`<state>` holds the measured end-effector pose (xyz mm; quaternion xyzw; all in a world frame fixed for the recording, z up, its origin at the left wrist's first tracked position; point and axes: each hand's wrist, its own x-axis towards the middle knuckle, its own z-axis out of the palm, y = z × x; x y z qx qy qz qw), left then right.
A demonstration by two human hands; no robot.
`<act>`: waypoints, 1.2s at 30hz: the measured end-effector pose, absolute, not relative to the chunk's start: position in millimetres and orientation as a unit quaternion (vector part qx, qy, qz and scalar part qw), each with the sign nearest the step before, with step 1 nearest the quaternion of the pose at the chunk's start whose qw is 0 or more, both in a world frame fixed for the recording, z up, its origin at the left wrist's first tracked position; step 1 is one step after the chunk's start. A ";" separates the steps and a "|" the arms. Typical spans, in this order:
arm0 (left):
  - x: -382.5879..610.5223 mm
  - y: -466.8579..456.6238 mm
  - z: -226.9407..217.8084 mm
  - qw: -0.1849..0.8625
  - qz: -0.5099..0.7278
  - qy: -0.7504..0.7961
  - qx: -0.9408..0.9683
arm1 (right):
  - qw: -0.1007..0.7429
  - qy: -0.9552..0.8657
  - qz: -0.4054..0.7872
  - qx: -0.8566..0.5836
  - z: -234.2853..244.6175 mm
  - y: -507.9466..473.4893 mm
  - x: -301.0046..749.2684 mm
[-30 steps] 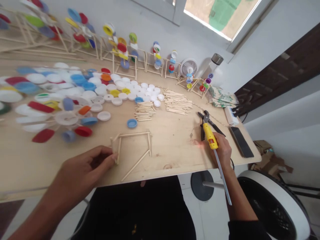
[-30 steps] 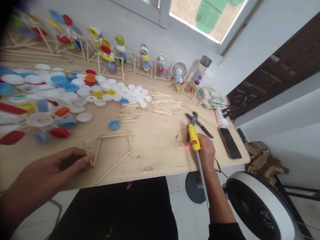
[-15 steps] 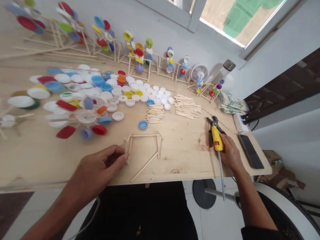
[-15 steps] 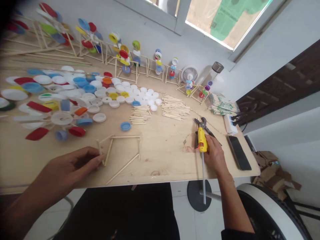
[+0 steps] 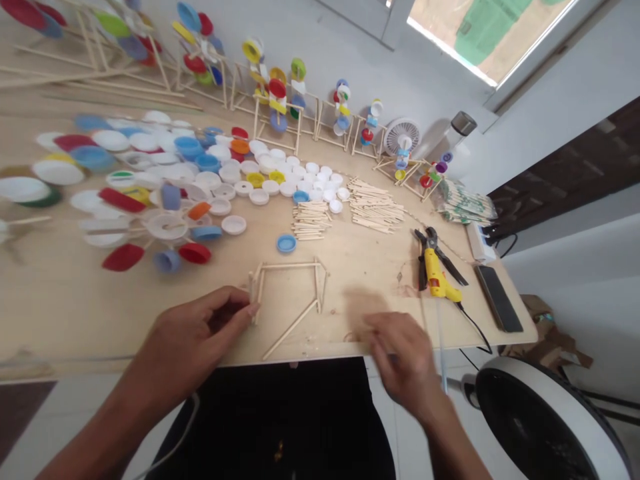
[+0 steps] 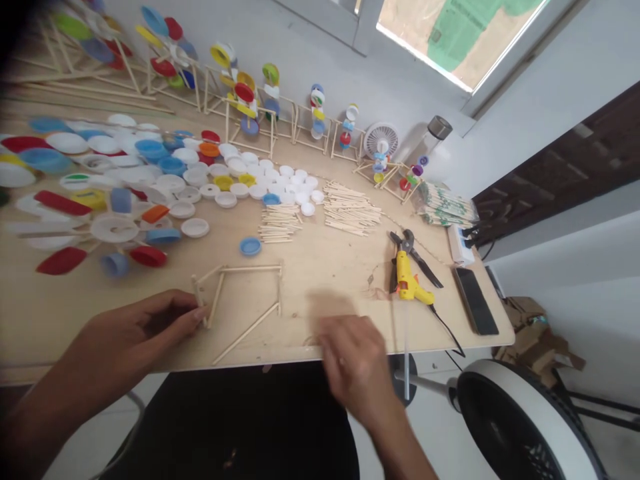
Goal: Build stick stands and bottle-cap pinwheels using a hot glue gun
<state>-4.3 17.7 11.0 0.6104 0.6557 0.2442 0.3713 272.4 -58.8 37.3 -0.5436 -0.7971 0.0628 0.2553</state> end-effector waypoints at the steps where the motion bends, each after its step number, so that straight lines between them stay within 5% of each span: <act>1: -5.0 17.3 9.8 0.371 0.243 0.655 0.613 | 0.238 -0.811 0.093 -0.527 32.4 -56.8 255.3; 22: -4.7 15.0 7.4 0.371 0.253 0.644 0.620 | -0.029 -0.900 0.067 -0.429 21.3 -9.5 191.8; 36: -6.9 12.5 1.4 0.370 0.259 0.632 0.630 | 0.036 -0.908 0.037 -0.416 12.9 -18.0 199.6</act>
